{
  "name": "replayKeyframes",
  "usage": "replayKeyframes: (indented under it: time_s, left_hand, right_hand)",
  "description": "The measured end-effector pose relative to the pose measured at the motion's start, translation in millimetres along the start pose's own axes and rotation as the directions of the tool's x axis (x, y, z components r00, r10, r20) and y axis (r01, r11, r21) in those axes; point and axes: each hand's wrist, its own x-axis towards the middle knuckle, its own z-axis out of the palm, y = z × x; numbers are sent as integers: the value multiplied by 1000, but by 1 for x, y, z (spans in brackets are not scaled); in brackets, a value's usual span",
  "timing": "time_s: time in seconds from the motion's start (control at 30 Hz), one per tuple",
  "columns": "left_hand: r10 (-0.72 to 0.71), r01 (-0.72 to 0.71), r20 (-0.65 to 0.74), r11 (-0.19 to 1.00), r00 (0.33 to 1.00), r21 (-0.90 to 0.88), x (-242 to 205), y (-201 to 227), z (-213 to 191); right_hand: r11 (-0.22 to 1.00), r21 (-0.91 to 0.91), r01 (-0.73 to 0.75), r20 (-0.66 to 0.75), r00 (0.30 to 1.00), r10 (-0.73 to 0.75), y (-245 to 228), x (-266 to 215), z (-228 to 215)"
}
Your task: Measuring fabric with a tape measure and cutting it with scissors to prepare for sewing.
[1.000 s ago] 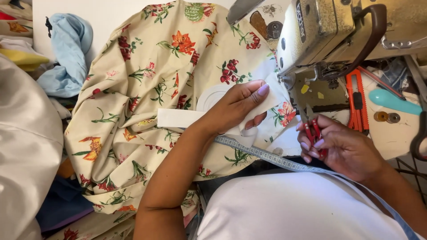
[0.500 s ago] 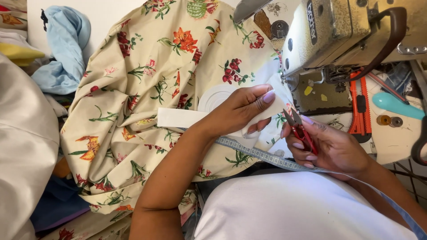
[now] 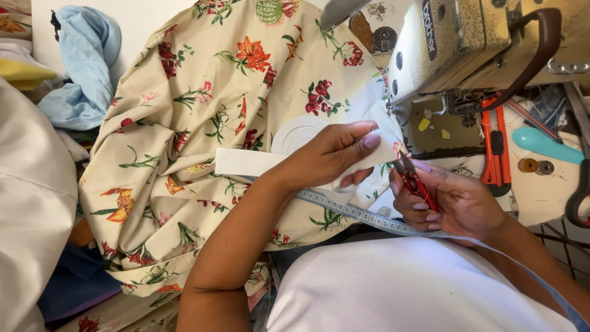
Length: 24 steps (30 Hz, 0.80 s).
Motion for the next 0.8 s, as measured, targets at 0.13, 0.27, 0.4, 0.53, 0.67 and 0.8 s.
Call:
replayKeyframes:
  time_s: [0.13,0.27,0.4,0.53,0.67,0.8]
  left_hand:
    - [-8,7,15,1000,1000,13,-1,2,1]
    - [-63,62,-1,988,998,141,0,1,0]
    - [-20,16,21,986,1000,167,-1,1,-1]
    - [8,-16,42,979,999,205,1,1,0]
    - [21,-28,39,978,999,205,1,-3,0]
    - [-1,-8,36,967,999,255,2,-14,-1]
  right_hand:
    - [993,96,-62,101,994,52,0,5,0]
    - [964,260,-56,100,994,31,4,12,4]
    - [946,321,-42,107,994,8,7,15,8]
    - [943,331,-43,130,992,0,14,13,-6]
    - [961,274,-33,86,996,10,16,10,-10]
    - [951,304,-52,58,998,36,9,9,5]
